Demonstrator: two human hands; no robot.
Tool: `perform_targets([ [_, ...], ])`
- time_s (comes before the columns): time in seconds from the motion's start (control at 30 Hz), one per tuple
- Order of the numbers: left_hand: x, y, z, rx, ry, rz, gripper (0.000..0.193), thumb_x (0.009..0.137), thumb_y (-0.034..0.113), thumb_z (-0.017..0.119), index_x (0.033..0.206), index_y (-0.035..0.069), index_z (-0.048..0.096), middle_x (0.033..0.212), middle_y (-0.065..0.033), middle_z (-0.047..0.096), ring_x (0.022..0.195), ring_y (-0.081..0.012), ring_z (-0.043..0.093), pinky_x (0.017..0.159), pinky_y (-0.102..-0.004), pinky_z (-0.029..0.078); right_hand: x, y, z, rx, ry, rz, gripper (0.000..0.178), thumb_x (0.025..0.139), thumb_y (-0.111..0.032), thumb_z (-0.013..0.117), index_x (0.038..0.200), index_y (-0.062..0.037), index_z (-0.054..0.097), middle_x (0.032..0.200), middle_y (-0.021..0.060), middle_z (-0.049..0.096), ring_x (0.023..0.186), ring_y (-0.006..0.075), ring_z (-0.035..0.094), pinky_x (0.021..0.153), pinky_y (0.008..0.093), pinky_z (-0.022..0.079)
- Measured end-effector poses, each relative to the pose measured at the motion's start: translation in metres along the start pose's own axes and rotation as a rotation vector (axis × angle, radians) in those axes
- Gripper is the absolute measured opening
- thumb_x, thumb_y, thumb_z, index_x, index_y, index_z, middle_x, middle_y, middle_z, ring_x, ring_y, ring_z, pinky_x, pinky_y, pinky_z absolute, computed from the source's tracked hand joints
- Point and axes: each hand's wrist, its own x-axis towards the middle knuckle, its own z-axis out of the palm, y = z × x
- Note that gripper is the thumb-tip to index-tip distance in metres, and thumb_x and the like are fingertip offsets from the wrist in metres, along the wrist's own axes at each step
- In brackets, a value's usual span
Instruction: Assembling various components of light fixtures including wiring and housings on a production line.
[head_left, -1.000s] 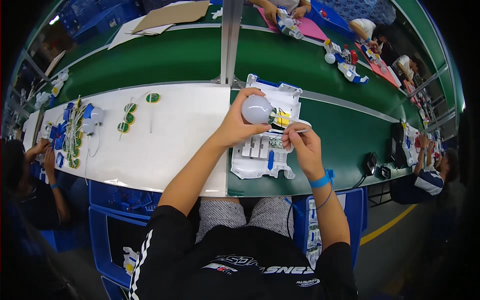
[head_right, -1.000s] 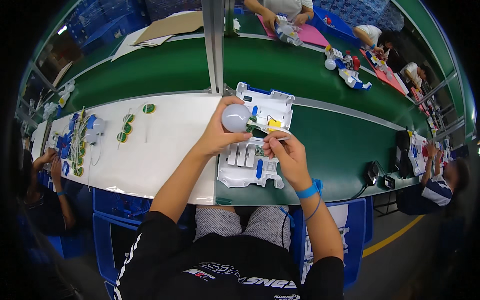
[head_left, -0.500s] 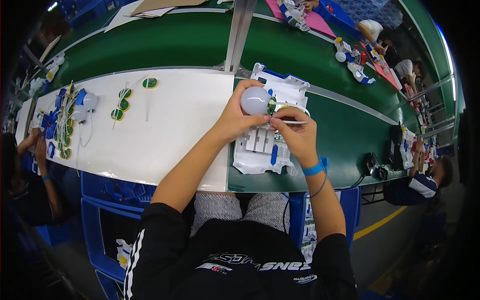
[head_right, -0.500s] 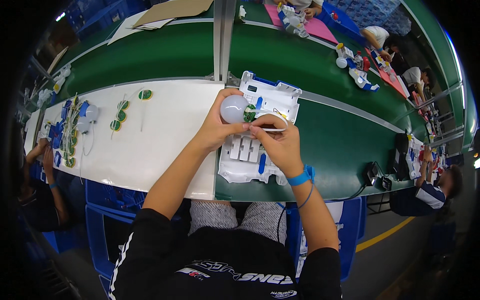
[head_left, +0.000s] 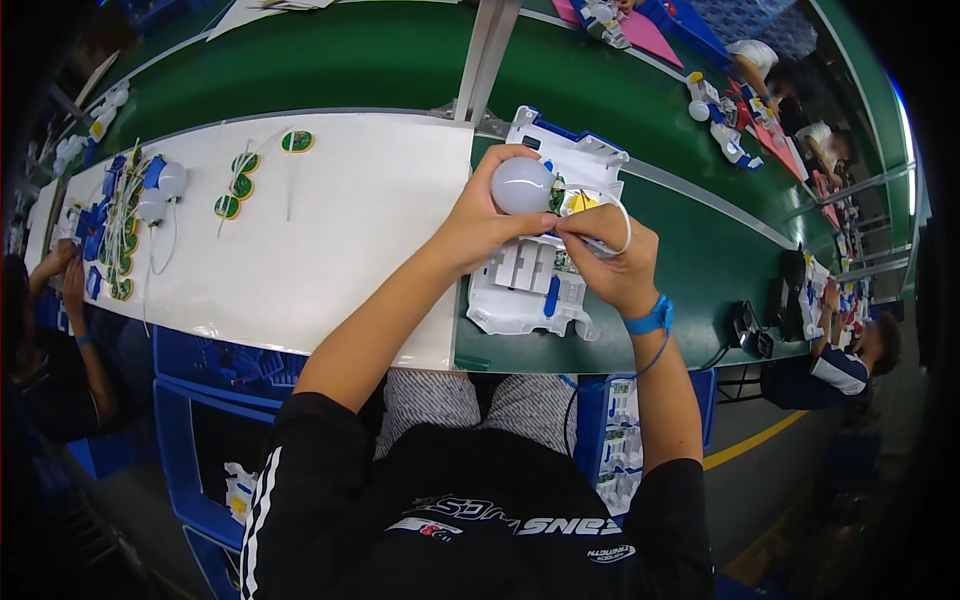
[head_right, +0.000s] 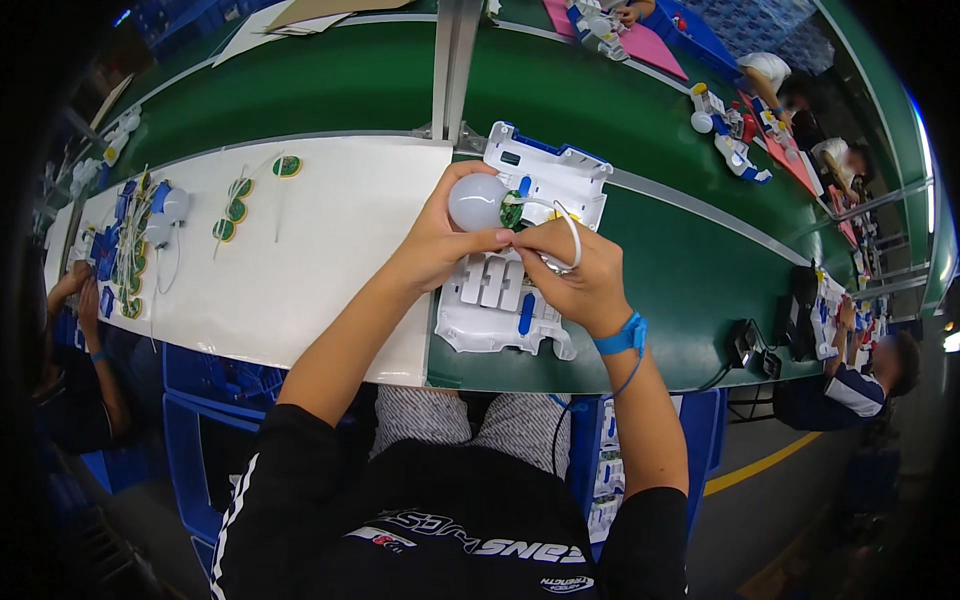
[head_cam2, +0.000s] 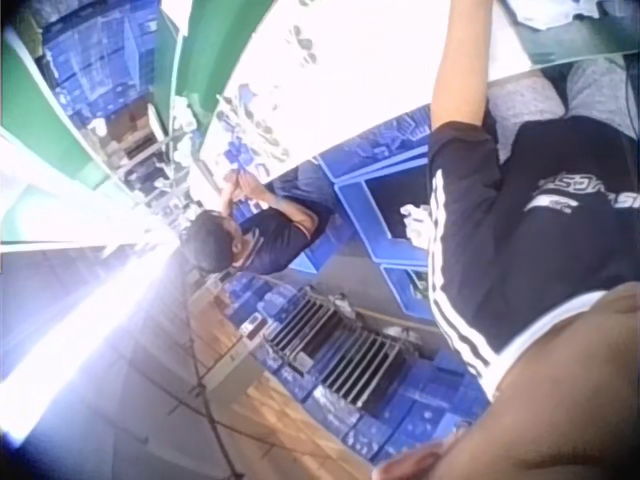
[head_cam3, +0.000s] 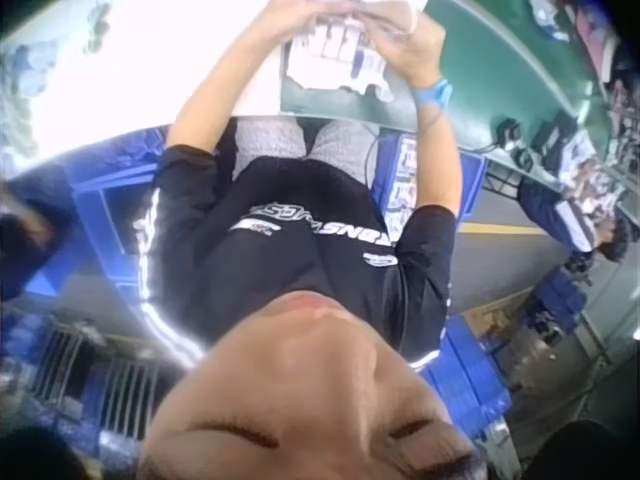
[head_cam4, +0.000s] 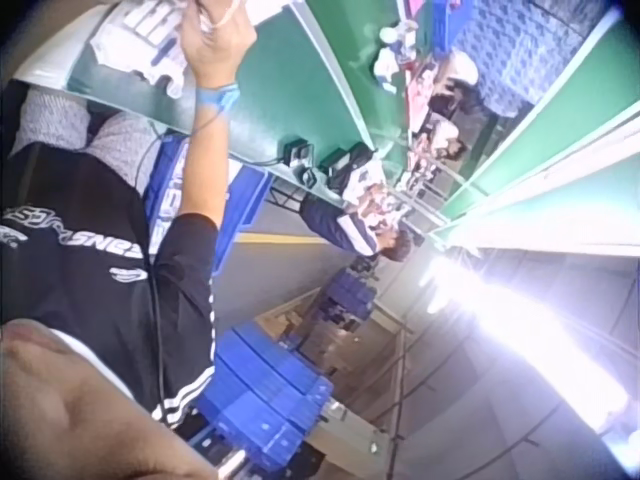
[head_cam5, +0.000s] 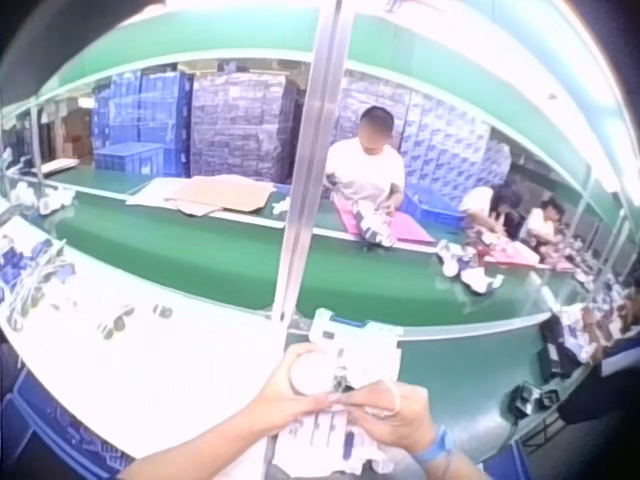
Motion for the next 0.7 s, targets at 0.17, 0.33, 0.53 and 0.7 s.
perform_targets([
  [0.17, 0.001, -0.011, 0.004, 0.086, 0.019, 0.002, 0.070, 0.077, 0.005, 0.086, 0.133, 0.015, 0.045, 0.123, -0.0078, 0.053, 0.110, -0.0196, 0.062, 0.089, -0.0329, 0.057, -0.011, 0.015, -0.002, 0.129, -0.039, 0.172, 0.015, 0.076, 0.005, 0.074, 0.089, -0.0018, 0.073, 0.085, 0.0091, 0.073, 0.078, 0.0199, 0.071, 0.073, 0.0291, 0.056],
  [0.33, -0.007, -0.003, 0.007, 0.416, 0.037, 0.025, 0.072, 0.077, 0.011, 0.087, 0.134, 0.015, 0.044, 0.123, -0.0122, 0.057, 0.110, -0.0251, 0.065, 0.090, -0.0364, 0.057, -0.024, 0.030, -0.039, 0.004, -0.242, 0.284, 0.010, 0.075, 0.000, 0.072, 0.084, -0.0041, 0.071, 0.083, 0.0068, 0.071, 0.075, 0.0212, 0.069, 0.072, 0.0316, 0.052],
  [0.53, -0.004, -0.013, 0.003, 0.891, -0.254, 0.307, 0.064, 0.073, 0.000, 0.079, 0.130, 0.013, 0.053, 0.130, -0.0142, 0.061, 0.117, -0.0357, 0.063, 0.102, -0.0410, 0.050, -0.044, 0.049, -0.052, -0.280, -0.531, 0.133, 0.021, 0.071, -0.002, 0.071, 0.089, -0.0110, 0.070, 0.082, 0.0019, 0.068, 0.081, 0.0222, 0.059, 0.076, 0.0353, 0.036],
  [0.7, -0.001, -0.012, -0.005, 0.786, -0.236, 0.271, 0.063, 0.071, -0.004, 0.078, 0.127, 0.014, 0.054, 0.129, -0.0127, 0.063, 0.120, -0.0355, 0.061, 0.103, -0.0435, 0.049, -0.034, 0.051, -0.043, -0.356, -0.600, 0.101, 0.015, 0.070, -0.004, 0.070, 0.084, -0.0109, 0.069, 0.081, 0.0011, 0.068, 0.084, 0.0208, 0.057, 0.077, 0.0354, 0.037],
])
